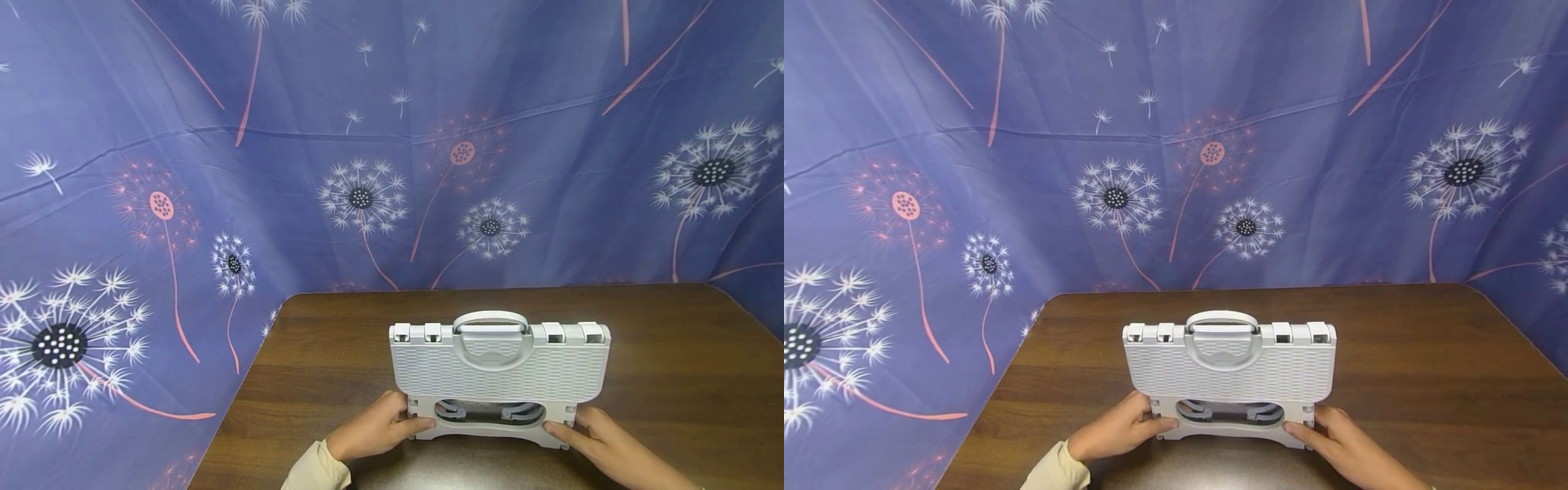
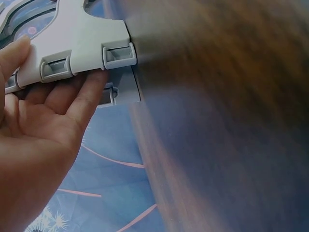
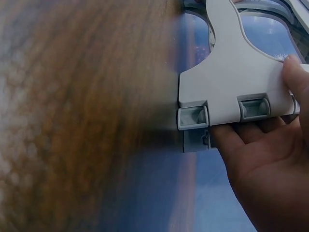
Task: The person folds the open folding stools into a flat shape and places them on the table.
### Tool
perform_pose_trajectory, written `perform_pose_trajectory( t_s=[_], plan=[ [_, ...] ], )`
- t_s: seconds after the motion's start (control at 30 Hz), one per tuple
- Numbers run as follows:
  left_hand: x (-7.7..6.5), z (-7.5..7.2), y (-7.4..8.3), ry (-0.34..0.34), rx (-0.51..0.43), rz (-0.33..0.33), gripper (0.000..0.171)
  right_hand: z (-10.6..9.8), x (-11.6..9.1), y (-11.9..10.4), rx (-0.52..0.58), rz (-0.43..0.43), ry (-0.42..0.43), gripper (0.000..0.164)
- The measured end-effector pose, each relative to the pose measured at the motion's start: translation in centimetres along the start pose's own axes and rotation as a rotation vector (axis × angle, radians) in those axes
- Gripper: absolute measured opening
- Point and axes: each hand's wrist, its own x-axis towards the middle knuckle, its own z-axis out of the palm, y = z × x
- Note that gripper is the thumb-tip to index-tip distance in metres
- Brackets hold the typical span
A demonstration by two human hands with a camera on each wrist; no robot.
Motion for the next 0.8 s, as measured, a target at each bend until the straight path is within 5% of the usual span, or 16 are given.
perform_pose_trajectory(
  t_s=[0.3,0.53,0.63,0.8],
  plan=[
    [0.2,0.1,0.0,0.006,-0.018,0.015,0.025,-0.2,0.0,0.4,-0.056,-0.074,0.044,0.022],
    [-0.2,0.0,-0.1,0.014,0.001,0.052,0.026,0.0,-0.4,0.3,-0.084,0.013,-0.017,0.028],
    [-0.5,-0.7,0.0,0.015,0.072,0.071,0.028,-0.3,-0.8,0.2,-0.132,0.038,-0.037,0.03],
    [-1.3,-3.4,1.5,0.04,0.137,-0.023,0.018,-1.6,-1.5,-0.4,-0.262,0.035,0.055,0.014]
  ],
)
